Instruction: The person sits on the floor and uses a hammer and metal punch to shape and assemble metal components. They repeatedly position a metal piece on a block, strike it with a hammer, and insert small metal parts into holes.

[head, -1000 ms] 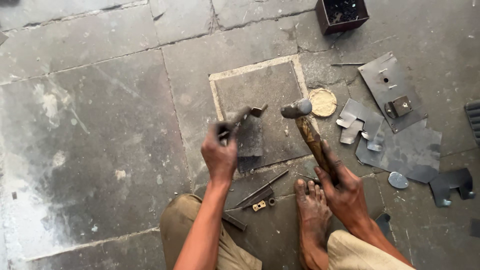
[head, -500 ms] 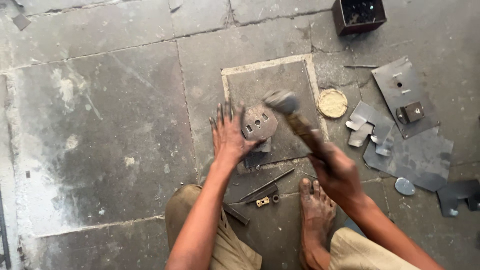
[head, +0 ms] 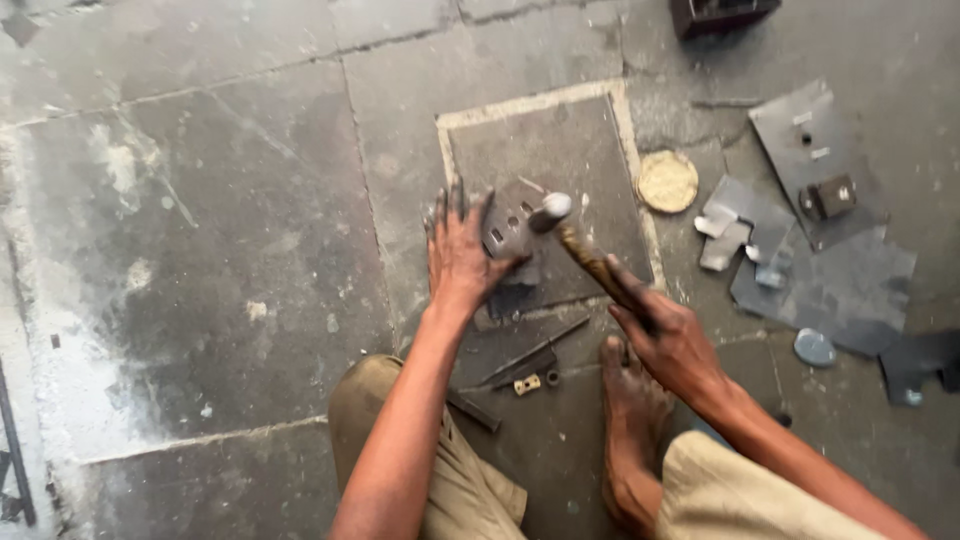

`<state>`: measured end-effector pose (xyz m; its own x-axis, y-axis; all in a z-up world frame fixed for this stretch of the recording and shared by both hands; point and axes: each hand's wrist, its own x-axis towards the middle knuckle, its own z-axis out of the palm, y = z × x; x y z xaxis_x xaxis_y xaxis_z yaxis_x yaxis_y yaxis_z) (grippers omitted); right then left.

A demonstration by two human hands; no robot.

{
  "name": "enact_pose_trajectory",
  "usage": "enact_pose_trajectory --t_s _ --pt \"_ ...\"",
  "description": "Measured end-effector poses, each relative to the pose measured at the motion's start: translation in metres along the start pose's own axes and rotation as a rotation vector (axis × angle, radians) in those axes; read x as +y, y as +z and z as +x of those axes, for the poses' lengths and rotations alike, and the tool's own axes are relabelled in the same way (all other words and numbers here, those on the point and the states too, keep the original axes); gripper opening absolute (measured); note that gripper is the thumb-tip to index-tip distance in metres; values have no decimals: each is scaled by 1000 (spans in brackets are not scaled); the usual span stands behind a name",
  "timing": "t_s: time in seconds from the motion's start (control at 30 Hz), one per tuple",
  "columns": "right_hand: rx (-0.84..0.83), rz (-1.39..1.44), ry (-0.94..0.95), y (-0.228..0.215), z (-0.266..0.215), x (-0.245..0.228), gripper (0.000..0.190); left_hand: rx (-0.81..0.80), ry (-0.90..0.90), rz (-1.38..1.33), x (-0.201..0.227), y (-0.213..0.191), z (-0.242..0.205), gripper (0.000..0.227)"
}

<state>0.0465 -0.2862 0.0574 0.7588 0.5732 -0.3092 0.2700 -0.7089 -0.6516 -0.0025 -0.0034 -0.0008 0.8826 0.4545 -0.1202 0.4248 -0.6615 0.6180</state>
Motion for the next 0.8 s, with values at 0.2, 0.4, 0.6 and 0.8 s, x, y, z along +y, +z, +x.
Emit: enact_pose_trajectory --t_s 0.2,0.4,0.6,0.8 --pt "130 204 121 21 -58 49 62 -1 104 -99 30 -2 -13 66" --pt "73 -233 -176 35 -55 39 54 208 -258 -886 49 -31 -53 30" --pt "-434 -381 -620 100 -25 13 48 360 -771 -1394 18 -31 -88 46" --pt "-313 -376 -711 106 -33 20 32 128 -667 -1397 2 0 -89 45"
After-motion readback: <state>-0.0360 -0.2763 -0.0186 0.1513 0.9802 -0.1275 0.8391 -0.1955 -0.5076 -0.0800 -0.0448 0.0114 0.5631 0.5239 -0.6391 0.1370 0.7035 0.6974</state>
